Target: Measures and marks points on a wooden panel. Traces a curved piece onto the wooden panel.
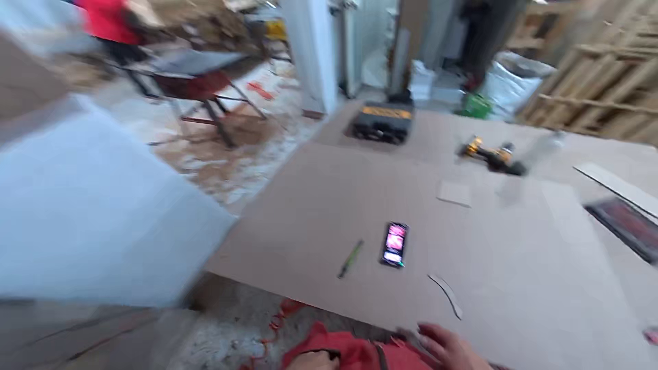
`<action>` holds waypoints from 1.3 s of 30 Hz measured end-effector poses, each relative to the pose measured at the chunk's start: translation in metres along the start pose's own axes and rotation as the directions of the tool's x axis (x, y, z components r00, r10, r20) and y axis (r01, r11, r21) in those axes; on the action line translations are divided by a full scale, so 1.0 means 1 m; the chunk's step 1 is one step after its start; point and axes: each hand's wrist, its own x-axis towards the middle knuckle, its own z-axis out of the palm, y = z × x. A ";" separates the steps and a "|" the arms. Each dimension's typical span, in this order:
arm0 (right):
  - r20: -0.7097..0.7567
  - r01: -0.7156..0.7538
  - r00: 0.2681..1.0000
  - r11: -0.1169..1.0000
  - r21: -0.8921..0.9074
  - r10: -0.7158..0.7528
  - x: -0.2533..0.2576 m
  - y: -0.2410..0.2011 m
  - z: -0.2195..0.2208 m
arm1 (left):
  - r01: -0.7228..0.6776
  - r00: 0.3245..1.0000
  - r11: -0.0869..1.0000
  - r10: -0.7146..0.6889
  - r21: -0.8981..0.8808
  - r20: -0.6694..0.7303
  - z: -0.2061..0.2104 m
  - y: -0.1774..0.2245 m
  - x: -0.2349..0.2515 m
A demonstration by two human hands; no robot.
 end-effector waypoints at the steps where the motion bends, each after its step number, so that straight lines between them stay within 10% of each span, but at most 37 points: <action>1: 0.005 -0.020 1.000 1.000 0.005 0.020 -0.002 0.003 -0.006 | 0.022 0.999 1.000 -0.023 0.019 0.028 -0.004 0.010 -0.001; 9: -0.037 0.012 0.999 0.974 0.227 -0.004 -0.014 0.011 -0.031 | -0.293 0.858 0.935 0.165 -0.199 -0.487 -0.042 0.003 -0.040; 12: -0.047 0.122 0.993 0.908 0.401 -0.113 -0.016 -0.028 -0.029 | -0.473 0.778 0.697 0.044 -0.539 -0.626 -0.042 0.014 -0.008; 16: -0.042 0.266 0.959 0.845 0.463 -0.279 -0.008 -0.085 -0.019 | -0.426 0.883 0.401 -0.010 -0.811 -0.469 -0.039 0.049 0.061; 33: -0.138 0.025 0.990 0.896 0.444 0.040 0.056 -0.136 0.023 | -0.469 0.883 0.578 0.297 -0.668 -0.363 -0.100 -0.037 0.124; 39: -0.094 0.011 0.995 0.892 0.452 0.035 0.061 -0.133 0.018 | -0.669 0.722 0.663 0.470 -0.338 -0.507 -0.102 -0.047 0.149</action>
